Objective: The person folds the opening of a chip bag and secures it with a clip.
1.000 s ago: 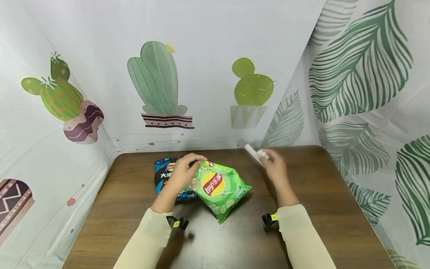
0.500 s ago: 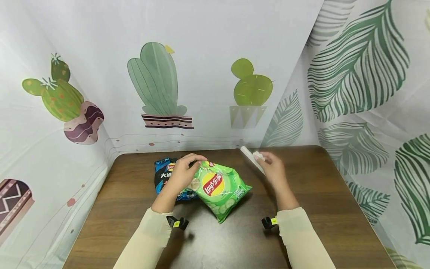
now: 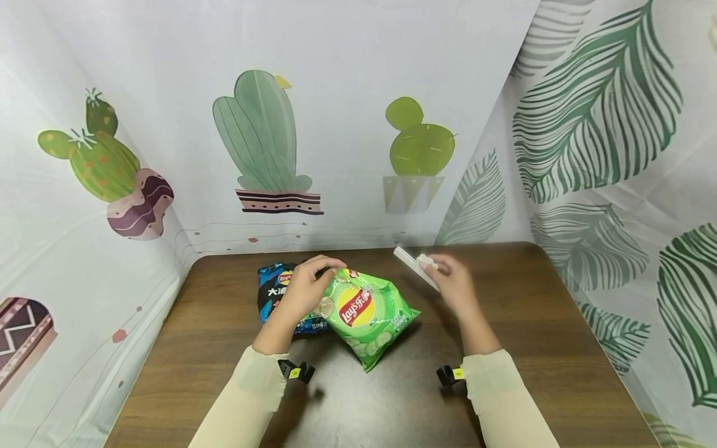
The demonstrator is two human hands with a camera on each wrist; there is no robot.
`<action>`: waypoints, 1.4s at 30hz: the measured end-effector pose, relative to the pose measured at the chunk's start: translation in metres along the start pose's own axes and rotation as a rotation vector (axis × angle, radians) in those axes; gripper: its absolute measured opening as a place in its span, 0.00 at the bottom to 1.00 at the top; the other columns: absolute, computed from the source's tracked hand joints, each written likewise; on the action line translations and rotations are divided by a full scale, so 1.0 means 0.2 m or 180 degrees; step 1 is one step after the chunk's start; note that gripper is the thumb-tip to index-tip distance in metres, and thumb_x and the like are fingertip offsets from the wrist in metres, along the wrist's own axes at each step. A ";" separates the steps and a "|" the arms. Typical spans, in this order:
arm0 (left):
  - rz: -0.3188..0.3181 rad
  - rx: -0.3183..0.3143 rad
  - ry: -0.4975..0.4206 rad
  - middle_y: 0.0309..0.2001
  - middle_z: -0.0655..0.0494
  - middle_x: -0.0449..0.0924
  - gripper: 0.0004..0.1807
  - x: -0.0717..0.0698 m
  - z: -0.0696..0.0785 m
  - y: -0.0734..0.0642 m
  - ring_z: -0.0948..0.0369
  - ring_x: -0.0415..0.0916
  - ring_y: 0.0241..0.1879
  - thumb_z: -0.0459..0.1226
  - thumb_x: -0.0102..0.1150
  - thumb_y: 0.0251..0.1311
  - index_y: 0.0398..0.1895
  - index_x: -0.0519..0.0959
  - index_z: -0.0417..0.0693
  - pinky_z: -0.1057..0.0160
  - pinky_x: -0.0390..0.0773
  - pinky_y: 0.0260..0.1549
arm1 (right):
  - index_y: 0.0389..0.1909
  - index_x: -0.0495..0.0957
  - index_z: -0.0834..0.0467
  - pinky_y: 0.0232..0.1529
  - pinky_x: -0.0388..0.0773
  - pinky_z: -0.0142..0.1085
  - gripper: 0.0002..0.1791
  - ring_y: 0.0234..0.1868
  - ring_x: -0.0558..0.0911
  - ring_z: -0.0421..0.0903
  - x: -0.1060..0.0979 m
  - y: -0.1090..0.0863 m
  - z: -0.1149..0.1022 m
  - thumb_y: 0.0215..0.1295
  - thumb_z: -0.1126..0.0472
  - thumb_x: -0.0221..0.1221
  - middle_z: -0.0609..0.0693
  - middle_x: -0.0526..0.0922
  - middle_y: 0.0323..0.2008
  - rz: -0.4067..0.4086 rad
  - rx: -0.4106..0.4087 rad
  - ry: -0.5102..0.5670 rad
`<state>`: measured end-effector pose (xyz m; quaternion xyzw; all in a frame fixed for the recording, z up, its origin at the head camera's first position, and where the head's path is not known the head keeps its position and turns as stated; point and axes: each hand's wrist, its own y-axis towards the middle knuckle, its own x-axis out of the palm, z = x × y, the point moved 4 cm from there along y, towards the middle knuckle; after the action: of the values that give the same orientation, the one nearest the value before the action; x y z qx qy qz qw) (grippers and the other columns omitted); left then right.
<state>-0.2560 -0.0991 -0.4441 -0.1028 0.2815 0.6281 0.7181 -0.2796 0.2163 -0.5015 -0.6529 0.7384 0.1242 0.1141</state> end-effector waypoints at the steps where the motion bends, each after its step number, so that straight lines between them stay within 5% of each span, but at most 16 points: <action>1: 0.0001 0.0004 0.0003 0.50 0.62 0.84 0.11 0.00 0.00 0.00 0.57 0.78 0.59 0.38 0.55 0.73 0.47 0.87 0.59 0.51 0.79 0.55 | 0.55 0.81 0.60 0.36 0.77 0.23 0.25 0.34 0.80 0.27 0.00 0.00 0.00 0.67 0.46 0.66 0.22 0.82 0.30 0.0004 0.0007 -0.0019; 13: 0.0028 -0.0015 0.0028 0.50 0.64 0.84 0.11 0.00 0.00 0.00 0.58 0.78 0.58 0.38 0.55 0.73 0.45 0.87 0.65 0.51 0.79 0.54 | 0.53 0.82 0.63 0.36 0.76 0.25 0.20 0.33 0.78 0.30 0.03 -0.04 -0.04 0.69 0.52 0.64 0.34 0.83 0.33 -0.0234 -0.0183 -0.0115; 23: 0.0023 0.0013 -0.0026 0.49 0.65 0.84 0.12 0.00 0.01 0.00 0.59 0.78 0.58 0.38 0.55 0.73 0.45 0.87 0.65 0.51 0.79 0.54 | 0.51 0.80 0.71 0.37 0.76 0.24 0.16 0.34 0.77 0.29 0.03 -0.14 -0.26 0.69 0.63 0.63 0.37 0.82 0.33 -0.0502 -0.0401 -0.0019; 33: 0.0020 0.0019 -0.0046 0.49 0.65 0.84 0.12 0.01 0.01 0.00 0.59 0.78 0.58 0.38 0.55 0.73 0.46 0.87 0.62 0.52 0.79 0.53 | 0.54 0.80 0.67 0.38 0.77 0.26 0.18 0.37 0.78 0.31 0.06 -0.08 -0.10 0.69 0.60 0.64 0.35 0.82 0.36 -0.0710 -0.0452 0.0224; 42: 0.0036 0.0028 -0.0058 0.49 0.65 0.84 0.13 0.01 0.01 0.00 0.59 0.78 0.58 0.37 0.55 0.73 0.44 0.87 0.64 0.52 0.79 0.55 | 0.50 0.79 0.71 0.36 0.76 0.25 0.14 0.36 0.78 0.31 0.07 -0.09 -0.10 0.70 0.65 0.62 0.33 0.83 0.36 -0.0809 -0.0697 0.0474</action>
<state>-0.2546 -0.0971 -0.4439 -0.0923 0.2783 0.6319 0.7175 -0.2636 0.1938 -0.4872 -0.7568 0.6385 0.1398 0.0021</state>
